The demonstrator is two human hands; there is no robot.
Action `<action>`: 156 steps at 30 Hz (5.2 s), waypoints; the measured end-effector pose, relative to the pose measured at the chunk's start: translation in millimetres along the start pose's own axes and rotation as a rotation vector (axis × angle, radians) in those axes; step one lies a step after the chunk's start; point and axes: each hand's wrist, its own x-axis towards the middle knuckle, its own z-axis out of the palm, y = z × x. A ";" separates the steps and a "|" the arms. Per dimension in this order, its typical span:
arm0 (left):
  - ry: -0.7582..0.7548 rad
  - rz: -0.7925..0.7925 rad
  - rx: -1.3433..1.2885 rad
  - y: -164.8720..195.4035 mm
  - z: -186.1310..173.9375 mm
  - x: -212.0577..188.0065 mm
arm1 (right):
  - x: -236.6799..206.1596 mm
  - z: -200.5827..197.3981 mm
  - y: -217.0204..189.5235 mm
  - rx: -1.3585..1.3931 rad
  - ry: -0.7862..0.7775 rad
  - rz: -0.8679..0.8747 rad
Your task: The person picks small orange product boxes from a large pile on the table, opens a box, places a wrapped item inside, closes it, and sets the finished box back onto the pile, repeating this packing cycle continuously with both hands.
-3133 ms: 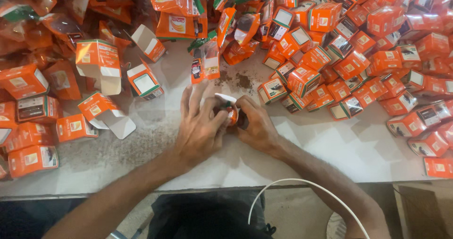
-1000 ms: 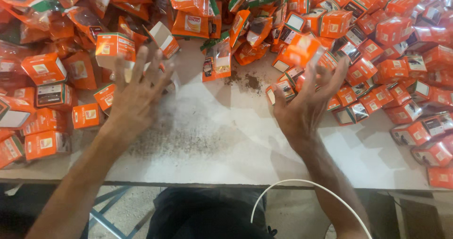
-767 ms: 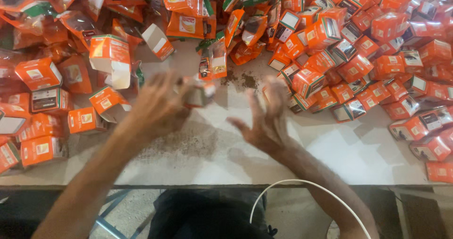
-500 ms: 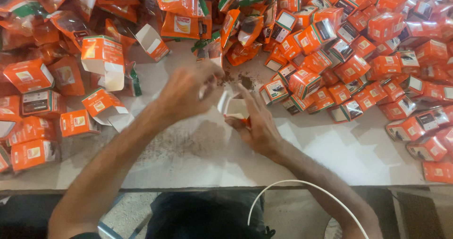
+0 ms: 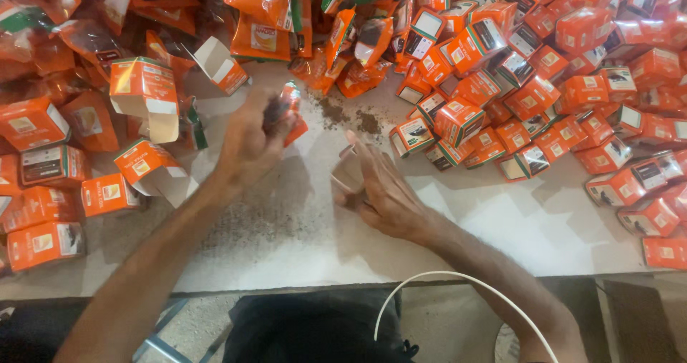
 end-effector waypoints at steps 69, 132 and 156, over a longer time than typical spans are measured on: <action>-0.178 0.453 0.064 30.7 24.9 -46.8 | -12.5 26.4 4.6 0.041 0.147 0.098; -0.135 0.733 0.479 50.8 11.2 -29.5 | 16.1 5.4 6.6 0.208 0.104 0.161; -0.416 -0.343 -0.621 6.1 40.8 -21.5 | 1.9 9.4 -6.3 -0.041 0.159 0.026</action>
